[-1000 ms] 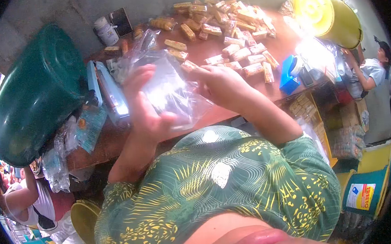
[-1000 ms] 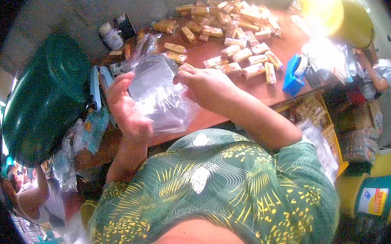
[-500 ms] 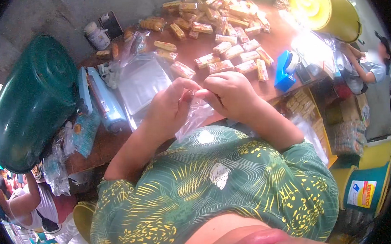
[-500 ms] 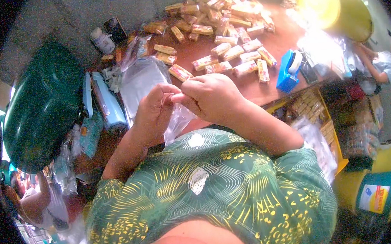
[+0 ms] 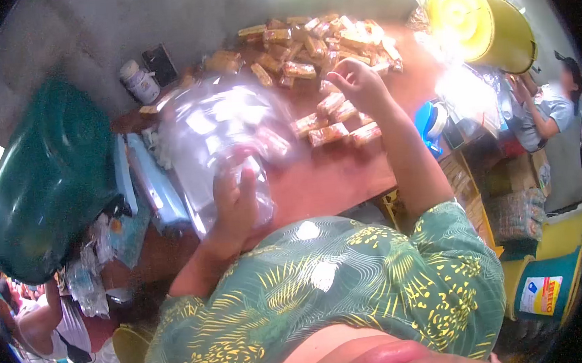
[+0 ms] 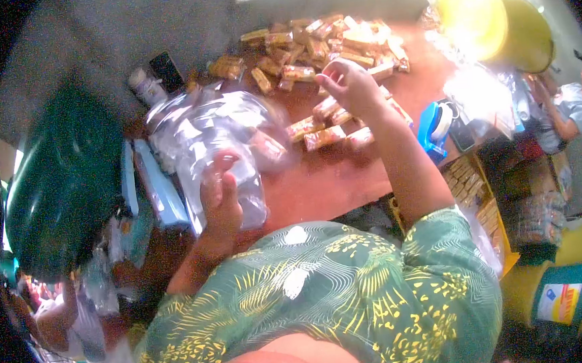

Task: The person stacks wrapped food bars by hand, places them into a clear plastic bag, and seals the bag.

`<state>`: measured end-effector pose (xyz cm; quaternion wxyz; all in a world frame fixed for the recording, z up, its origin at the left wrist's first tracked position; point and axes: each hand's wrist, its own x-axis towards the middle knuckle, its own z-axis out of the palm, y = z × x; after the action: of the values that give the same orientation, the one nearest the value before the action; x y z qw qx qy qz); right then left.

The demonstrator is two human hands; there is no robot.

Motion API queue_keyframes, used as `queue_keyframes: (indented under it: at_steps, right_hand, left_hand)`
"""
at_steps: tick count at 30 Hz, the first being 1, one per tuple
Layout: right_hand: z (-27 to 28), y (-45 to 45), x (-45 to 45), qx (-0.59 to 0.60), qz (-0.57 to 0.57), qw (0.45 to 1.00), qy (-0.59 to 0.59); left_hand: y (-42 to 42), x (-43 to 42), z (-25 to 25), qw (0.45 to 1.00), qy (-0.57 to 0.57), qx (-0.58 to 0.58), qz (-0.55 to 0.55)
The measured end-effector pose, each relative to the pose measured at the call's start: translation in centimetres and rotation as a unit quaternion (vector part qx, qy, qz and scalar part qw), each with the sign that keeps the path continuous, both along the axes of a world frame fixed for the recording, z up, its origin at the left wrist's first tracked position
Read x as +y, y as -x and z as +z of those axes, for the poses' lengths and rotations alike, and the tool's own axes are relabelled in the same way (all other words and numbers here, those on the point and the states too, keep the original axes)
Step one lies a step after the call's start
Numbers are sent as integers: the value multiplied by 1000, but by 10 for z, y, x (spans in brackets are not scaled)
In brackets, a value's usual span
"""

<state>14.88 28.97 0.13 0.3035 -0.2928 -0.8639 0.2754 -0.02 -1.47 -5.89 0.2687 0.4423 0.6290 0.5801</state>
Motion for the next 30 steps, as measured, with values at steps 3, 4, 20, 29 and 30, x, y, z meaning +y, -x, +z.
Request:
queue_keyframes:
  at_steps: [3,4,20,29,30]
  right_hand:
    - [-46,9,94,-122,-78,989,11]
    - [-57,10,124,-161,-135,978,15]
    - [-94,-6,270,-275,-184,921,204]
    - [-61,-12,202,-459,-162,873,-42]
    - [-64,-12,199,-449,-189,872,-53]
  left_hand:
    - [-1,8,-48,999,-26,48,6]
    - [0,15,-60,997,-39,65,13]
    - [8,26,-59,997,10,73,-15]
    - [10,27,-54,994,9,100,-32]
    - [10,26,-58,994,9,101,-29]
